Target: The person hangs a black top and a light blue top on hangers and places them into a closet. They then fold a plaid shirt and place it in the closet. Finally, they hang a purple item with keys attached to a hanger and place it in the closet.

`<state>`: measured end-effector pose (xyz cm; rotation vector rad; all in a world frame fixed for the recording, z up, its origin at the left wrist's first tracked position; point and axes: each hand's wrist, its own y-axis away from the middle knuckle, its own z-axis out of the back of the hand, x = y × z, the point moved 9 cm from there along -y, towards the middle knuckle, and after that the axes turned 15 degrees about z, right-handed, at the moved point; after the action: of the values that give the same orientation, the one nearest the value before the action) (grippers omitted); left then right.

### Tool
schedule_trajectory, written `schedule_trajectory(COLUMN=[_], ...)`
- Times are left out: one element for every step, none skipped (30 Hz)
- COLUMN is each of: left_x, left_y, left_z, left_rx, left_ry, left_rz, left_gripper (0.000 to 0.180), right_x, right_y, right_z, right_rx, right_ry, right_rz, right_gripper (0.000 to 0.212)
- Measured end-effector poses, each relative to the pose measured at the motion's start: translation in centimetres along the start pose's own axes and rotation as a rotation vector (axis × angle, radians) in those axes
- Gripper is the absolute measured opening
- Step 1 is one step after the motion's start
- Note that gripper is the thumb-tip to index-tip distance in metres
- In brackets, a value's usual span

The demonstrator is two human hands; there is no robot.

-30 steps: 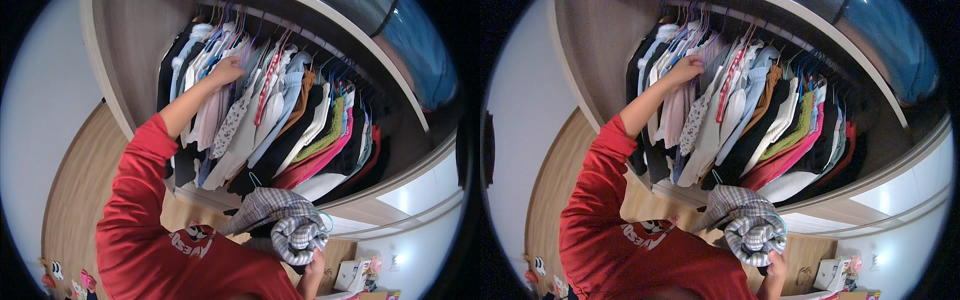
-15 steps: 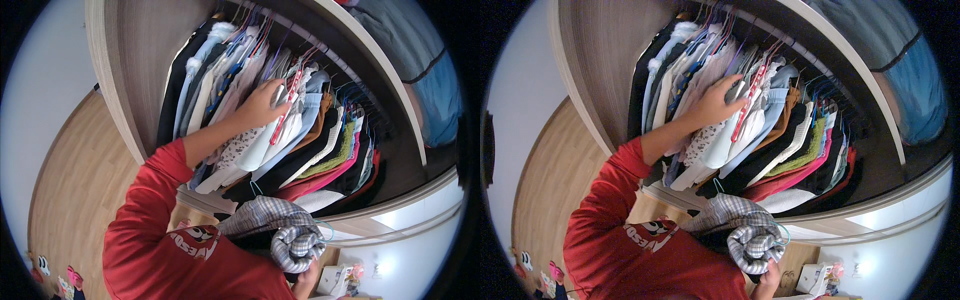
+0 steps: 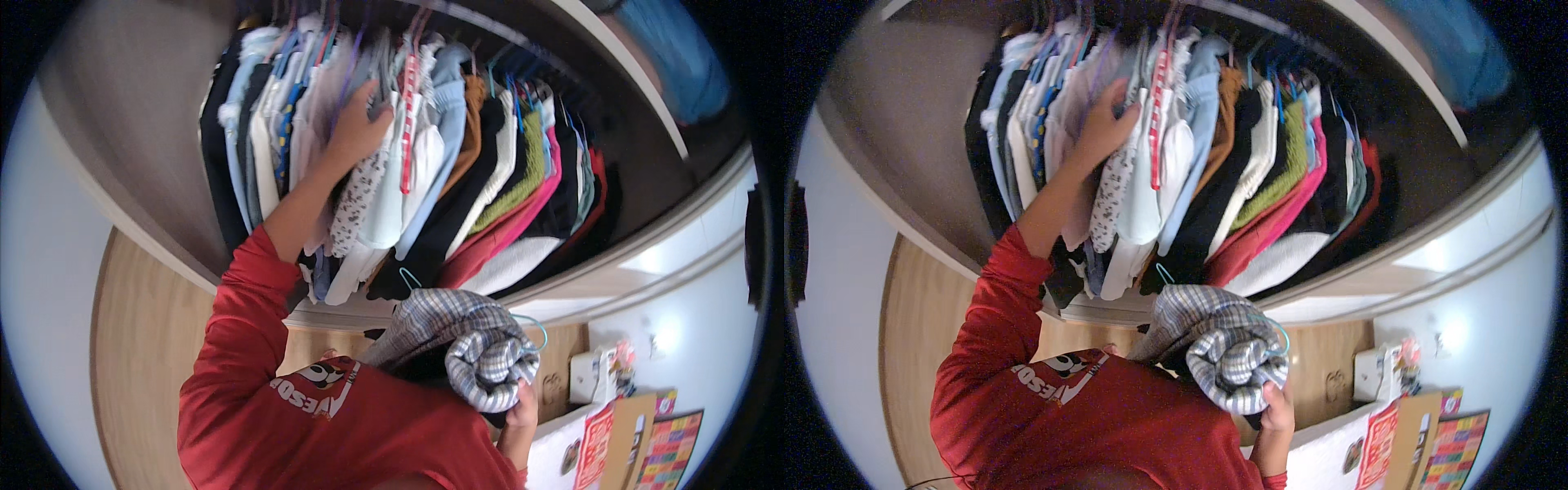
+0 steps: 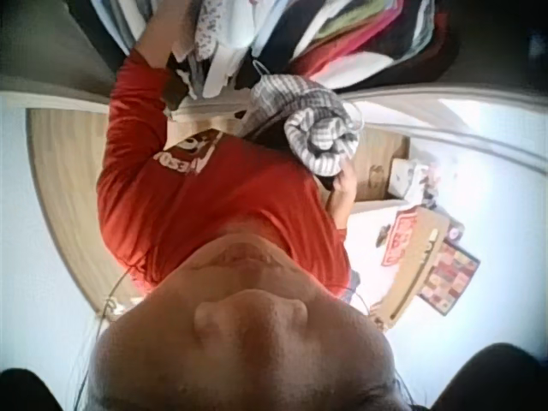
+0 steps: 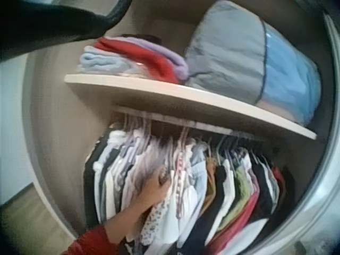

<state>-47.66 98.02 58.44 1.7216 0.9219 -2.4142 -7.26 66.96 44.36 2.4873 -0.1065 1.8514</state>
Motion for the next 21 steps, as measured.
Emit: schedule_trajectory(left_x=[-0.7,-0.5,-1.1,-0.9,-0.4,0.2,-0.7,1.9,1.2,0.4,1.9,3.4,4.2,4.4,3.5,2.9,1.3,-2.8,-7.2,-9.2,-8.9], left_y=[-0.7,-1.7,-2.4,-3.2,-4.7,-5.7,-5.4,-7.6,-7.6,-7.7,-8.4,-9.4,-9.6,-9.4,-8.8,-8.5,-8.6,-5.6,-1.9,0.1,1.4], left_z=[-0.3,-1.0,-1.8,-2.2,-2.9,-3.3,-3.3,-4.1,-3.4,-2.2,-1.4,0.3,1.9,3.0,3.5,3.8,3.3,2.5,0.3,-1.9,-3.6], left_rx=[0.028,0.050,0.076,0.088,0.097,0.102,0.107,0.162,0.119,0.067,0.083,0.088,0.110,0.135,0.115,0.095,0.050,-0.041,-0.134,0.023,0.184], left_ry=[0.035,0.081,0.128,0.172,0.137,0.104,0.104,0.098,0.029,-0.037,0.070,0.183,0.261,0.337,0.245,0.152,-0.122,-0.391,-0.650,-0.671,-0.647], left_rz=[-0.082,-0.022,0.047,0.116,0.089,0.065,0.125,0.218,0.179,0.138,0.152,0.164,0.190,0.216,0.190,0.162,-0.130,-0.460,-0.793,-0.956,-1.097], left_gripper=[0.061,0.065,0.069,0.073,0.073,0.074,0.073,0.066,0.060,0.054,0.051,0.048,0.047,0.047,0.046,0.046,0.051,0.053,0.056,0.054,0.049], right_x=[0.3,0.5,0.4,0.2,0.5,0.0,0.1,0.5,0.6,0.3,-0.3,-0.7,-1.1,-1.2,-1.1,-1.1,-1.2,-1.2,-1.1,-1.0,-1.6], right_y=[-0.2,-0.4,-0.2,-0.1,-0.3,0.2,0.2,-0.2,-0.3,0.0,0.3,0.5,0.9,1.0,1.3,1.5,1.6,1.6,1.5,1.6,2.2], right_z=[-1.2,-2.0,-1.6,-1.4,-2.3,-1.4,-1.7,-2.2,-2.4,-1.7,-0.9,-0.4,0.4,0.6,0.7,0.9,0.9,0.7,0.7,0.9,2.2], right_rx=[-0.011,0.007,-0.011,-0.015,0.020,-0.061,-0.035,-0.010,0.014,-0.013,-0.041,-0.060,-0.108,-0.142,-0.179,-0.215,-0.214,-0.206,-0.201,-0.188,-0.231], right_ry=[-0.020,-0.047,-0.032,-0.016,-0.069,-0.066,-0.073,-0.083,-0.093,-0.089,-0.086,-0.078,-0.063,-0.072,-0.086,-0.100,-0.100,-0.096,-0.089,-0.085,-0.044], right_rz=[-0.016,-0.006,-0.015,-0.023,-0.026,-0.033,-0.028,-0.023,-0.020,-0.010,0.001,0.017,0.038,0.059,0.078,0.097,0.097,0.094,0.097,0.096,0.079], right_gripper=[0.078,0.079,0.079,0.079,0.078,0.078,0.078,0.078,0.076,0.076,0.075,0.074,0.075,0.075,0.075,0.076,0.076,0.076,0.076,0.076,0.075])
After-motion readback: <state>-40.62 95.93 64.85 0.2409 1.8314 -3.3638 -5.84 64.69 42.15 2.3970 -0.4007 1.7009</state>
